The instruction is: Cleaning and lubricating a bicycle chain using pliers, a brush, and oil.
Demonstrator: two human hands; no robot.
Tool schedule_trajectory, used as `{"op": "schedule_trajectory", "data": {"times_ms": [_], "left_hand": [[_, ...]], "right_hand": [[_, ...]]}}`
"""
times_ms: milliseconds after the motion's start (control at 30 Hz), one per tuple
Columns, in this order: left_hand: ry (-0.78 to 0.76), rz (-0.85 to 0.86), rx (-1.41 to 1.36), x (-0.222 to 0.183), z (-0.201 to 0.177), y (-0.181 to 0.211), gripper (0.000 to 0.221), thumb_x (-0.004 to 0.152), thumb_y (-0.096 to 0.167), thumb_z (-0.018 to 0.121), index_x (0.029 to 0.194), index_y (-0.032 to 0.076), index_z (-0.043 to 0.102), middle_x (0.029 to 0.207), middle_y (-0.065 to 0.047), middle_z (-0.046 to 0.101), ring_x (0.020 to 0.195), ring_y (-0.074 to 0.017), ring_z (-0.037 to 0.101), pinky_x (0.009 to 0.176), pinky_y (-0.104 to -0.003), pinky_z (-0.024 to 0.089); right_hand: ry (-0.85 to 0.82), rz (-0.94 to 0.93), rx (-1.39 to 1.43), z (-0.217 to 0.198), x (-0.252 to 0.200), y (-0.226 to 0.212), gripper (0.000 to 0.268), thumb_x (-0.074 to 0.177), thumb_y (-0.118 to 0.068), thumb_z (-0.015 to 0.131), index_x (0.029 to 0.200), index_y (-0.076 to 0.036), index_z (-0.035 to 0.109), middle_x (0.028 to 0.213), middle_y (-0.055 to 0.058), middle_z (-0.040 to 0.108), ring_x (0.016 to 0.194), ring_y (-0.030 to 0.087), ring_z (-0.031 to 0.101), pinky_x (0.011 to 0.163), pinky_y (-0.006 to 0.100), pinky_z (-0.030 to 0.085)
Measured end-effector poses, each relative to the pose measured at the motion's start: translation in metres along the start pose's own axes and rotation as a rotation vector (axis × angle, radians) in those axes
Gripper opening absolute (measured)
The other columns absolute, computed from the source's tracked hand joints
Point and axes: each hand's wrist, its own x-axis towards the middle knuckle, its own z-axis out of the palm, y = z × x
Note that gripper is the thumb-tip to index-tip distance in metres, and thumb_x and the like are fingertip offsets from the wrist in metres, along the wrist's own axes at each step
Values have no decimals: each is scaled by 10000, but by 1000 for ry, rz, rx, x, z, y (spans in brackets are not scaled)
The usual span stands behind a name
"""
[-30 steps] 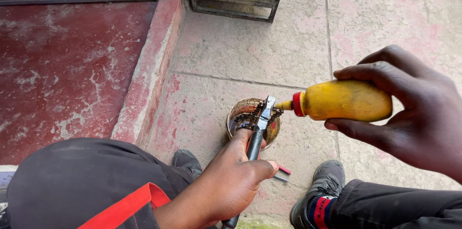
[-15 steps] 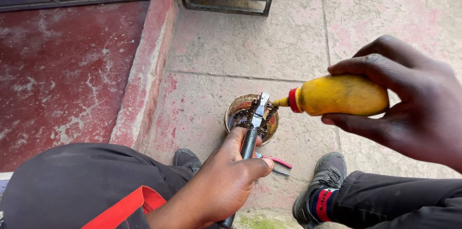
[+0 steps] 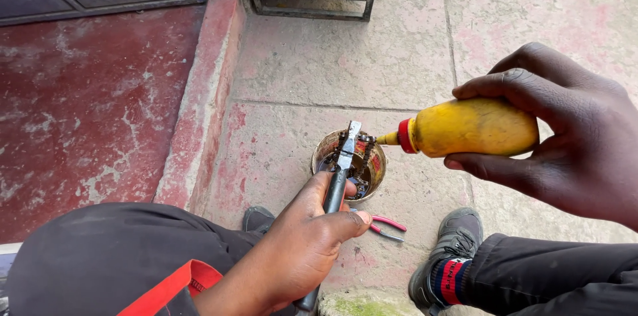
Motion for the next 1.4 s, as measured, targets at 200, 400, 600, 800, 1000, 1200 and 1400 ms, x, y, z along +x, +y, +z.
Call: {"op": "schedule_trajectory", "data": {"times_ms": [200,400,600,800,1000,1200,1400], "left_hand": [[-36,-12,-165,2,-3,-1,329,782,173,640,1100,155,557,808,-37,449,654,-141,415,554,-314,387],[-104,33,-370,1,-7,-3,316,801,60,633,1106,66,551,681,-95,410,618,-177,409,534,-353,416],[-146,25,-430,-5,-8,2,339,813,52,628,1148,37,581,737,-125,450,635,-185,460,542,-371,459],[-136,54,-452,-9,-11,5,359,782,68,628,1135,17,593,717,-111,494,636,-196,504,550,-394,522],[-190,67,-420,-6,-13,-1,365,797,77,631,1154,7,596,719,-153,502,652,-218,519,559,-415,534],[-237,109,-493,-6,-18,-1,359,814,70,635,1160,-3,571,770,-122,498,670,-216,519,574,-418,545],[-250,172,-470,-8,-22,-1,368,806,82,646,1153,-19,574,781,-121,519,660,-220,540,572,-435,561]], "right_hand": [[2,23,-78,-3,1,-2,561,639,-329,901,1094,-67,707,976,103,627,801,218,603,689,328,455],[40,-21,-34,-7,3,-4,557,660,-278,910,1100,-15,692,971,136,610,825,232,588,709,327,454],[52,-37,-37,-10,3,-4,569,672,-304,905,1114,-17,690,989,138,612,822,234,591,702,327,448],[72,-47,-24,-15,5,-4,552,688,-290,902,1106,-4,683,996,150,613,854,239,590,736,337,454],[78,-81,-34,-20,5,-3,590,696,-314,890,1134,19,677,1002,163,609,859,257,587,750,356,454],[84,-69,-46,-22,5,-3,592,686,-317,906,1128,8,684,1001,149,617,866,255,587,767,359,458],[90,-74,-49,-22,5,-3,596,692,-331,903,1131,6,686,998,148,622,858,256,586,766,361,458]]}}
